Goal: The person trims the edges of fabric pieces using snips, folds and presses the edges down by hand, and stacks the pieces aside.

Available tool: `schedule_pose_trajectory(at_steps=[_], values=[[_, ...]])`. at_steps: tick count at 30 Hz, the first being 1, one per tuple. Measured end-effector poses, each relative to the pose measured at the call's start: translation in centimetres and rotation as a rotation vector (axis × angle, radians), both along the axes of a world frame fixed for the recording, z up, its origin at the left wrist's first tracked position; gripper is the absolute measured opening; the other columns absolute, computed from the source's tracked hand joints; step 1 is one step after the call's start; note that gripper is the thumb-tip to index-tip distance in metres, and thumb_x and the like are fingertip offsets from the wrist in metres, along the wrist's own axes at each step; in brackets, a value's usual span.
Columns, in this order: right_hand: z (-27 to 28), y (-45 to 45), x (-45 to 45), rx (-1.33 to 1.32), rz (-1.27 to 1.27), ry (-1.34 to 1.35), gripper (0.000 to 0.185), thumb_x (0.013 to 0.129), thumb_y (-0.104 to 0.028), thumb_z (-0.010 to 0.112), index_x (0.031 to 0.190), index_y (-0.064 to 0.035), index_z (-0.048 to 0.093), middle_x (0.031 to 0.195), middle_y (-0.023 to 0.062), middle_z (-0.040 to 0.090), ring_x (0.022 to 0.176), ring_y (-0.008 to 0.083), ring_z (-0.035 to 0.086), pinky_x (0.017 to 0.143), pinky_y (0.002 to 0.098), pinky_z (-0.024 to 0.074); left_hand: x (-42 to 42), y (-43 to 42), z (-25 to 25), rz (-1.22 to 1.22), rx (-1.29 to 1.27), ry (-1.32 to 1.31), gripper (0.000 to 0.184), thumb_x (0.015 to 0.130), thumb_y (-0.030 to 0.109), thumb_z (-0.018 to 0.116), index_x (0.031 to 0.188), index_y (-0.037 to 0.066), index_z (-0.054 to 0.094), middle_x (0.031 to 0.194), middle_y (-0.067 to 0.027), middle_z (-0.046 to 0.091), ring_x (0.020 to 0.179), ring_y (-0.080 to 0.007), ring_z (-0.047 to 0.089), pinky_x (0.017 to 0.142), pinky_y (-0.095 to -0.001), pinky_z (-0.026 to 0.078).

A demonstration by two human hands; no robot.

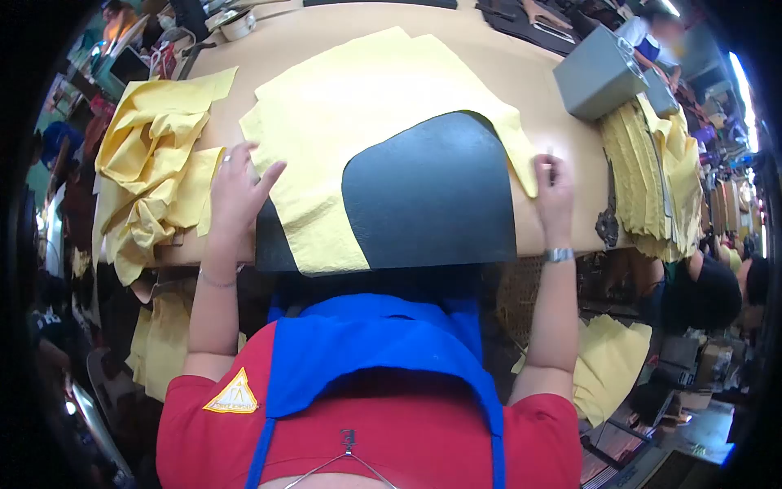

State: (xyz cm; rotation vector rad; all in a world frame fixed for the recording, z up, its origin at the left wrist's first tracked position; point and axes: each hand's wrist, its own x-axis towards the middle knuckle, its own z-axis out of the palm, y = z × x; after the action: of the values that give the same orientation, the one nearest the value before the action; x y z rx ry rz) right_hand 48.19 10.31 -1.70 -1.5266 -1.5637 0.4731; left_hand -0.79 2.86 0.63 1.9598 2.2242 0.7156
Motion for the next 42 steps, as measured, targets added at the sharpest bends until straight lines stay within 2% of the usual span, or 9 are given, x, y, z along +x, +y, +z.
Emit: schedule_pose_trajectory(at_steps=[3,5,8,14,18,22,26,30,42], values=[[4.4,-4.6,-11.4,-0.293,0.296,-0.209,0.036,0.087,-0.032,0.074,0.108,-0.0031,0.065,0.078,0.0048,0.061,0.068,0.0125,0.056,0.063,0.0281,0.0482,-0.4,-3.5,-1.3,0.116,-0.161,0.031,0.076,0.074,0.065,0.071,0.117,0.003,0.059,0.104,-0.0168,0.063,0.096,-0.0328,0.064,0.084,-0.0424,0.052],[3.3,-5.7,-16.4,-0.105,0.512,-0.238,0.047,0.083,-0.041,0.075,0.108,-0.002,0.065,0.101,0.0148,0.069,0.086,0.029,0.068,0.077,0.0372,0.0549,-0.4,-4.0,-2.3,0.124,-0.141,-0.021,0.078,0.072,0.066,0.072,0.116,0.003,0.06,0.102,-0.0161,0.063,0.093,-0.0319,0.064,0.082,-0.0427,0.052],[2.9,-7.7,-21.8,-0.043,0.777,-0.33,0.052,0.077,-0.049,0.076,0.106,-0.0071,0.065,0.096,0.0126,0.067,0.086,0.0304,0.067,0.073,0.0388,0.0551,0.9,-3.3,-1.9,0.163,-0.087,-0.17,0.074,0.073,0.064,0.073,0.115,0.004,0.06,0.102,-0.0153,0.062,0.095,-0.0318,0.063,0.081,-0.0425,0.052],[0.5,-9.5,-24.8,0.065,0.856,-0.452,0.018,0.08,-0.02,0.068,0.091,-0.0095,0.059,0.079,0.0098,0.062,0.071,0.0295,0.065,0.061,0.0409,0.0518,2.1,-3.8,-2.1,0.053,0.127,0.094,0.06,0.079,0.054,0.073,0.109,0.003,0.064,0.094,-0.0148,0.062,0.088,-0.0331,0.064,0.075,-0.0425,0.051],[0.1,-9.5,-24.4,0.118,0.889,-0.325,0.014,0.08,-0.015,0.067,0.091,-0.01,0.059,0.079,0.0107,0.062,0.07,0.03,0.064,0.06,0.0407,0.0503,3.7,-3.5,0.7,-0.069,-0.323,-0.422,0.053,0.082,0.047,0.073,0.108,0.001,0.066,0.087,-0.0102,0.068,0.082,-0.024,0.065,0.072,-0.035,0.051],[0.4,-9.9,-24.0,0.06,0.986,-0.127,0.012,0.091,-0.019,0.063,0.093,-0.0083,0.058,0.079,0.0117,0.063,0.068,0.0295,0.063,0.062,0.0403,0.0497,4.9,-2.5,0.7,-0.179,-0.423,-1.299,0.053,0.085,0.028,0.076,0.126,0.001,0.057,0.115,-0.0077,0.065,0.104,-0.0146,0.062,0.086,-0.0295,0.051],[2.5,-9.4,-22.8,-0.4,0.782,0.303,0.025,0.1,-0.031,0.053,0.098,-0.0057,0.057,0.075,0.0096,0.06,0.066,0.0221,0.06,0.063,0.0373,0.0492,4.2,-2.4,-0.8,-0.122,-0.421,-1.355,0.052,0.085,0.014,0.075,0.13,-0.001,0.052,0.122,-0.01,0.062,0.111,-0.0178,0.06,0.095,-0.0325,0.049],[1.8,-6.0,-21.0,-0.872,0.686,0.643,0.038,0.104,-0.044,0.042,0.114,-0.0087,0.054,0.069,-0.005,0.041,0.053,0.0021,0.036,0.044,0.0165,0.0311,3.4,-3.3,-2.5,-0.015,-0.316,-1.464,0.048,0.088,0.01,0.071,0.132,0.003,0.052,0.124,-0.0084,0.061,0.111,-0.0181,0.06,0.095,-0.0339,0.05],[2.8,-2.8,-22.3,-1.204,0.767,0.864,0.036,0.104,-0.039,0.042,0.116,-0.0074,0.056,0.065,-0.0066,0.037,0.048,0.0014,0.027,0.038,0.0152,0.0226,4.0,-3.7,-3.1,-0.11,-0.106,-1.363,0.037,0.092,0.008,0.065,0.127,-0.001,0.055,0.119,-0.0069,0.063,0.106,-0.0143,0.06,0.091,-0.0299,0.05]])
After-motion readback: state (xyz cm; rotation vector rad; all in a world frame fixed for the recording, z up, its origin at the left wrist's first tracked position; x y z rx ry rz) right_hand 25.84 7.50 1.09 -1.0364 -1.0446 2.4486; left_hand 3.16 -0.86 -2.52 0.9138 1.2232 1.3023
